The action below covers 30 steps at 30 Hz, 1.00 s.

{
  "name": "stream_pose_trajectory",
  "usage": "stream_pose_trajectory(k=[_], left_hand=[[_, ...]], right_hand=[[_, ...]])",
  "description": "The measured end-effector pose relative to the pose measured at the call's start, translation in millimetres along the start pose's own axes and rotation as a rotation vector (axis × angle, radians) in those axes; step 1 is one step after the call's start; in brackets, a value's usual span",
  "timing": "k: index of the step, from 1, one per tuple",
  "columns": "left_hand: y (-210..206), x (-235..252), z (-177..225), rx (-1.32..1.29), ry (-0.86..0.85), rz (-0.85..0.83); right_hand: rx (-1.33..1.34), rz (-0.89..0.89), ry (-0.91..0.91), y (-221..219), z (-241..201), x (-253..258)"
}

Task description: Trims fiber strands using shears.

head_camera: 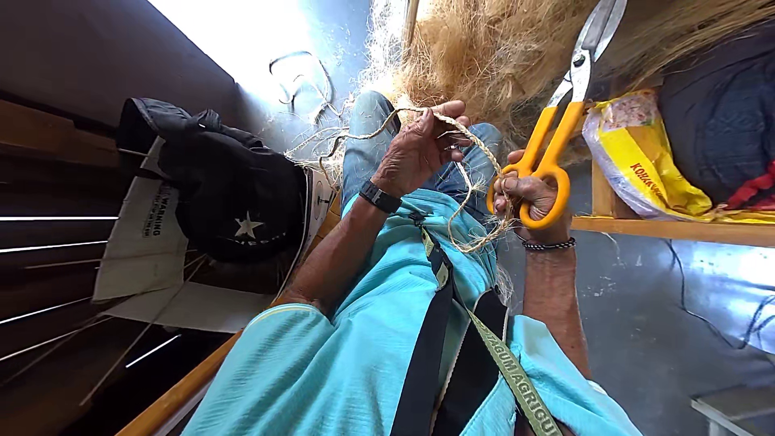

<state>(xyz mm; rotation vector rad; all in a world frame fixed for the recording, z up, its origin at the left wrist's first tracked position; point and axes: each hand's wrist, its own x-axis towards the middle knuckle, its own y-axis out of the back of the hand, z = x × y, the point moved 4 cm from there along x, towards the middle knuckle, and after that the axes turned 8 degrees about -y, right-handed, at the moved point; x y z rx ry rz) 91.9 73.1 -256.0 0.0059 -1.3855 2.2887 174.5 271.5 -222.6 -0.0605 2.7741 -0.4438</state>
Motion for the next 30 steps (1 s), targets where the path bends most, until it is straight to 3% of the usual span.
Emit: stream_pose_trajectory(k=[9,17,23,30], left_hand=[[14.6,4.6,12.2,0.056,-0.135,0.091],[18.3,13.4,30.9,0.268,-0.248,0.275],[10.3,22.7,41.3,0.327,-0.241,0.367],[7.0,26.4,47.0,0.269,-0.228,0.384]], right_hand=[[-0.148,0.046,-0.015,-3.5,-2.3,2.3],[-0.487,0.036,0.374,36.8,-4.9,2.2],[-0.956,0.188,0.297,52.2,-27.1,-23.6],[-1.257,0.121,0.264,47.1,-33.6,-32.2]])
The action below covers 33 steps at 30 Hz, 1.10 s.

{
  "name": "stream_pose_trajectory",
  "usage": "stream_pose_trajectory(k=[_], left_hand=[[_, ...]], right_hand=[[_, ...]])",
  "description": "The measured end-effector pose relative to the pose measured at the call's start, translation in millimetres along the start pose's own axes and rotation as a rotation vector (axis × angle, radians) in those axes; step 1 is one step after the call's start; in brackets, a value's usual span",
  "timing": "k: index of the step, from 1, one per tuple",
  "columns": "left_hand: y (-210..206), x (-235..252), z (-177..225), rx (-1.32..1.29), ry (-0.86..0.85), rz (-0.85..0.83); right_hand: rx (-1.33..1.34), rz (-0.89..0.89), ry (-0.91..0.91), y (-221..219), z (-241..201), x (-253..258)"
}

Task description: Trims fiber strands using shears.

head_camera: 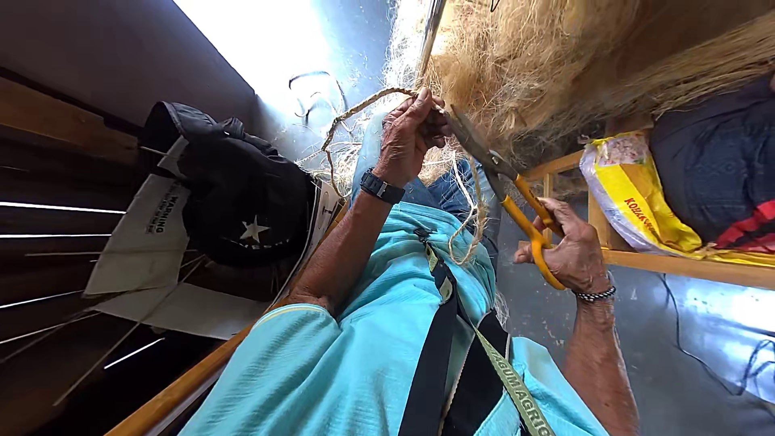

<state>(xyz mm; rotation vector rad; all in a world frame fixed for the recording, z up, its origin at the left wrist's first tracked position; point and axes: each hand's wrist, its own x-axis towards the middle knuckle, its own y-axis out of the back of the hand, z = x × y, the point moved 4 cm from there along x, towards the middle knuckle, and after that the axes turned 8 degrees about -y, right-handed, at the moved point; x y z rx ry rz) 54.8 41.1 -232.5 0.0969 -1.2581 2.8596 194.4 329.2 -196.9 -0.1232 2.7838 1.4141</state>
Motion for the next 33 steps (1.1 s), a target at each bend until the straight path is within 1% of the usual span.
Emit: stream_pose_trajectory(k=[2,5,8,15,19,26,33], left_hand=[[1.1,-1.2,2.5,-0.029,0.001,0.001],[2.1,-3.3,6.4,-0.096,0.0,-0.016],[1.3,-4.3,9.3,-0.112,0.001,-0.01],[1.5,-5.1,11.9,-0.135,-0.037,-0.033],[1.7,-6.3,13.2,-0.142,-0.057,-0.076],[2.4,-6.2,13.5,-0.143,-0.052,-0.074],[2.4,-6.8,13.3,-0.13,-0.046,-0.065]], right_hand=[[-0.026,-0.005,0.018,3.4,-4.2,-1.4],[-0.071,0.04,0.061,10.9,-11.5,-3.5],[-0.107,0.076,0.09,17.8,-19.6,-3.6],[-0.14,0.088,0.12,24.8,-27.6,-3.5],[-0.141,0.095,0.124,25.3,-28.7,-4.1],[-0.148,0.099,0.142,25.6,-29.4,-2.2],[-0.138,0.076,0.11,30.1,-29.8,-1.5]])
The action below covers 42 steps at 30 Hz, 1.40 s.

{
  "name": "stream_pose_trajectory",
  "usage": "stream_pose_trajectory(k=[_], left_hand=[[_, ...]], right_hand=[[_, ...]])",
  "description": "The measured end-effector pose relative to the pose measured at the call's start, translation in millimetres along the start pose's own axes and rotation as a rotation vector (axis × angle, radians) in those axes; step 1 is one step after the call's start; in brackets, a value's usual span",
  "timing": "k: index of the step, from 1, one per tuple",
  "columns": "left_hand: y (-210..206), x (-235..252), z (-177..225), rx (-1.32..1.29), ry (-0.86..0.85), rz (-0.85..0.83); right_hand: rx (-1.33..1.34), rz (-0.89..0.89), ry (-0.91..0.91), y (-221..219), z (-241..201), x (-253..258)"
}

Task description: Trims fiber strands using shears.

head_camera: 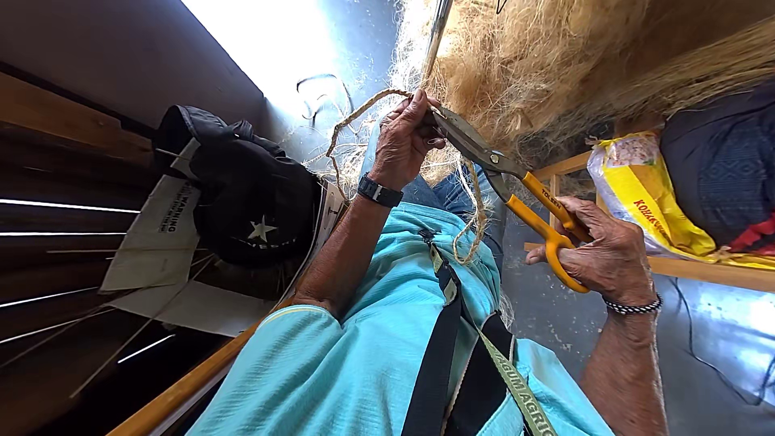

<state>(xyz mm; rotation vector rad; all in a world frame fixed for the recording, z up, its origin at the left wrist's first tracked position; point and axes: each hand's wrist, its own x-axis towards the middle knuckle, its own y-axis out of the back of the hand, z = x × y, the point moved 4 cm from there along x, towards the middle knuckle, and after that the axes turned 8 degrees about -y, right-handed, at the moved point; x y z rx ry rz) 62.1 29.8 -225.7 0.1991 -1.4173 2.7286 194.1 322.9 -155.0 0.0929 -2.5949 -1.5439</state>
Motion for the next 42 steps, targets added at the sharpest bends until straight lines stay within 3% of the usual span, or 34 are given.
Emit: stream_pose_trajectory(k=[20,25,29,34,42], left_hand=[[2.6,0.8,0.8,0.024,0.006,0.023],[2.0,2.4,4.3,-0.006,0.011,0.013],[2.8,3.7,3.3,-0.017,0.014,0.0],[0.5,4.9,4.8,-0.008,0.011,0.0],[-11.2,6.3,11.7,0.16,-0.03,0.032]], right_hand=[[0.045,-0.01,0.026,5.0,7.5,-9.1],[0.184,-0.002,0.014,8.4,14.7,-13.7],[0.445,-0.19,-0.06,16.1,17.8,-24.4],[0.555,-0.432,-0.031,10.4,19.4,-45.0],[0.619,-0.533,-0.137,-14.5,16.8,-59.1]])
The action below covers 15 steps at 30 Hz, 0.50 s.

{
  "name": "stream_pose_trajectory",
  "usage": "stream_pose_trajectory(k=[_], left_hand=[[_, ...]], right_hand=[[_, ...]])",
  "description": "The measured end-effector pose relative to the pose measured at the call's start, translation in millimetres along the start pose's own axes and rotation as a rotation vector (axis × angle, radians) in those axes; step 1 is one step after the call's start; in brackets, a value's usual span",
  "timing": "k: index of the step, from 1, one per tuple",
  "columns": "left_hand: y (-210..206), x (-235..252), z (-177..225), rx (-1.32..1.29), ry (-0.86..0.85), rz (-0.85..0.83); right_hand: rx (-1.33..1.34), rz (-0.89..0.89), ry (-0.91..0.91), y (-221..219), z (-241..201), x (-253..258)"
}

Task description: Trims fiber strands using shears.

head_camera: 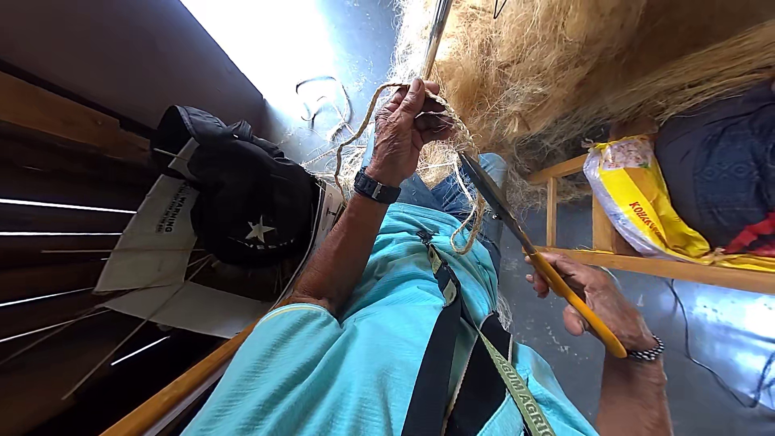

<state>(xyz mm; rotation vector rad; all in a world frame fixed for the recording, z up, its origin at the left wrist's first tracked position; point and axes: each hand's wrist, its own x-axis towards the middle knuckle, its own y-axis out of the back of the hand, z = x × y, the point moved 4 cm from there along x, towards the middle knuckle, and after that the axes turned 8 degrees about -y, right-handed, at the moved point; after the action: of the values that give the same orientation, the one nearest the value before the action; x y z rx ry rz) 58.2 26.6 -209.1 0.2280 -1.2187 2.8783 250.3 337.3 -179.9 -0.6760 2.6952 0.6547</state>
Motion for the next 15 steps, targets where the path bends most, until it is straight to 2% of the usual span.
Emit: stream_pose_trajectory(k=[6,15], left_hand=[[-7.9,-2.0,10.3,0.076,-0.07,0.014],[-11.1,-2.4,11.7,0.115,-0.09,0.019]], right_hand=[[-0.013,0.041,0.005,-1.3,4.9,12.9],[-0.003,0.108,0.007,-0.2,5.1,22.3]])
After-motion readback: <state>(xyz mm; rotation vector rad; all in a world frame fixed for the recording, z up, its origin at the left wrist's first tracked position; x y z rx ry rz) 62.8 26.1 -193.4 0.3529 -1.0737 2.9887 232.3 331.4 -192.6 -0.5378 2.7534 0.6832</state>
